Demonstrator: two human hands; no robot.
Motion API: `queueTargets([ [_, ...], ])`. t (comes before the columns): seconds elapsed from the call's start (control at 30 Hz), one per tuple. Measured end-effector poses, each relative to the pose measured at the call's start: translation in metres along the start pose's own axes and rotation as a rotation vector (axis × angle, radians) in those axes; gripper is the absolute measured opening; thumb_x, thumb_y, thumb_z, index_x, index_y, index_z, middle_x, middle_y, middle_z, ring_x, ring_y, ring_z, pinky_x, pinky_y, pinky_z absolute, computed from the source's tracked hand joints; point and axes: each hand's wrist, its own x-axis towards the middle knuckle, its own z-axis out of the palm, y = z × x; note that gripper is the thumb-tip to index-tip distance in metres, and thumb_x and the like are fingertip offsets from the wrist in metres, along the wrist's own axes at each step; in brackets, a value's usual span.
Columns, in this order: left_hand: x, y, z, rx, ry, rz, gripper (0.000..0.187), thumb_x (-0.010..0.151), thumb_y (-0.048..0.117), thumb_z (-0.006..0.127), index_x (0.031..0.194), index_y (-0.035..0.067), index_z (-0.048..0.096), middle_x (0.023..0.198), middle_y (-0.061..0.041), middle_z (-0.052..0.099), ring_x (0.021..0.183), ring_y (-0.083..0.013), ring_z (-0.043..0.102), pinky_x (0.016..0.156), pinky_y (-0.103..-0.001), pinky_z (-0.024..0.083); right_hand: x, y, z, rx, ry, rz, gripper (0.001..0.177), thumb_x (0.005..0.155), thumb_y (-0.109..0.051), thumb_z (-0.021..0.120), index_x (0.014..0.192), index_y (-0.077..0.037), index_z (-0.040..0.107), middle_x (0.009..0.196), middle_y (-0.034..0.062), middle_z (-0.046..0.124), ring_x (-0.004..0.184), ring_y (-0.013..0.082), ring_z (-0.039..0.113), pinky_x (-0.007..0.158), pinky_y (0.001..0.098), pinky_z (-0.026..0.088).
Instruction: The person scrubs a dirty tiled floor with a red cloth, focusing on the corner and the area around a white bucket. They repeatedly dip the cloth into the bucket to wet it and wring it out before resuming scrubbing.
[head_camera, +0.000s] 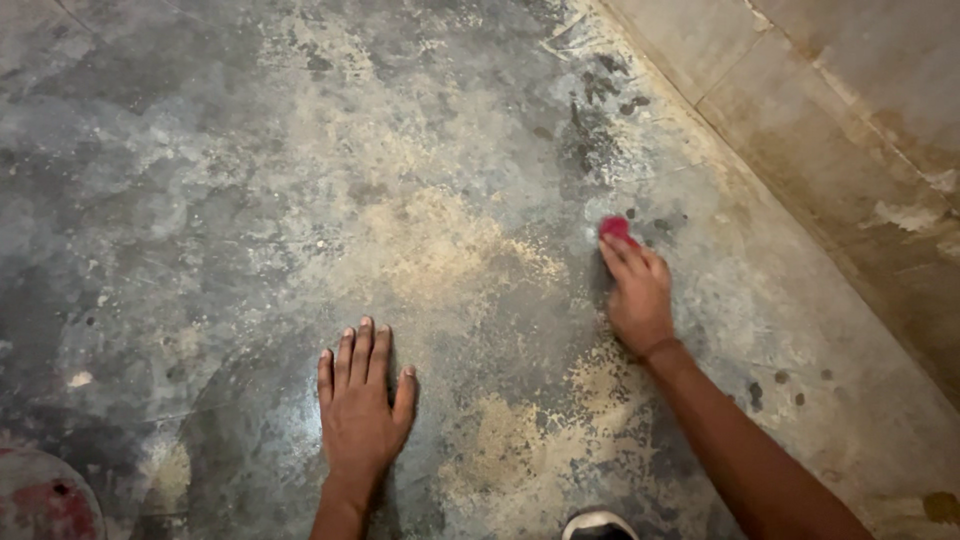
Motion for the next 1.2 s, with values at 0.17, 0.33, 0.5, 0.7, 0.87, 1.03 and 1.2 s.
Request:
queueTargets([
  [0.17,0.002,0.001,0.002,0.004,0.000,-0.009,0.062,0.094,0.040,0.052,0.148,0.010,0.051,0.157,-0.012,0.045,0.147,-0.0312,0.036,0.124,-0.051,0.018,-0.072,-0.013,-0.001,0.075,0.022,0.088,0.048,0.098,0.004,0.049,0.137,-0.017,0.068,0.140,0.0037,0.064,0.122,0.0301,0.055,0.111,0.0440,0.043],
  [0.33,0.001,0.004,0.003,0.010,0.015,-0.022,0.062,0.093,0.039,0.053,0.147,0.010,0.051,0.157,-0.011,0.046,0.147,-0.0309,0.037,0.124,-0.051,0.020,-0.103,-0.096,0.012,0.125,-0.300,-0.078,0.071,0.083,0.016,0.053,0.147,-0.016,0.054,0.145,0.0083,0.059,0.128,0.0317,0.051,0.105,0.0419,0.047],
  [0.5,0.001,0.004,0.000,-0.004,0.041,-0.013,0.062,0.093,0.039,0.053,0.147,0.009,0.052,0.156,-0.012,0.047,0.146,-0.0314,0.039,0.123,-0.052,0.021,-0.043,-0.132,0.018,0.120,-0.214,-0.349,0.070,0.077,0.011,0.055,0.144,-0.012,0.056,0.146,0.0076,0.059,0.135,0.0344,0.045,0.117,0.0531,0.034],
  [0.7,0.002,0.000,0.002,0.019,0.002,-0.009,0.062,0.094,0.040,0.053,0.147,0.009,0.052,0.156,-0.012,0.047,0.146,-0.0320,0.038,0.123,-0.052,0.020,0.046,-0.087,0.015,0.014,-0.244,-0.059,0.072,0.082,0.015,0.050,0.146,-0.018,0.054,0.154,0.0024,0.051,0.143,0.0342,0.040,0.119,0.0492,0.030],
  [0.87,0.000,-0.002,0.004,0.014,-0.005,-0.024,0.062,0.093,0.041,0.053,0.147,0.010,0.052,0.157,-0.011,0.046,0.147,-0.0316,0.037,0.123,-0.052,0.020,0.035,0.013,-0.007,-0.028,-0.039,-0.024,0.068,0.080,0.008,0.054,0.143,-0.015,0.060,0.150,-0.0003,0.057,0.136,0.0340,0.046,0.118,0.0487,0.033],
  [1.03,0.001,-0.003,0.009,0.035,-0.017,-0.027,0.064,0.093,0.041,0.053,0.149,0.011,0.050,0.157,-0.011,0.045,0.148,-0.0318,0.035,0.123,-0.052,0.018,-0.046,0.037,-0.004,0.011,0.081,0.008,0.056,0.089,0.008,0.057,0.139,-0.014,0.065,0.144,0.0019,0.062,0.131,0.0301,0.054,0.117,0.0442,0.042],
  [1.2,0.002,-0.002,0.008,0.027,0.006,-0.011,0.064,0.092,0.040,0.054,0.149,0.010,0.050,0.157,-0.012,0.045,0.148,-0.0323,0.036,0.123,-0.053,0.020,-0.101,-0.035,0.016,0.331,-0.059,0.018,0.055,0.090,0.015,0.048,0.132,-0.016,0.066,0.137,0.0059,0.063,0.132,0.0252,0.057,0.109,0.0343,0.051],
])
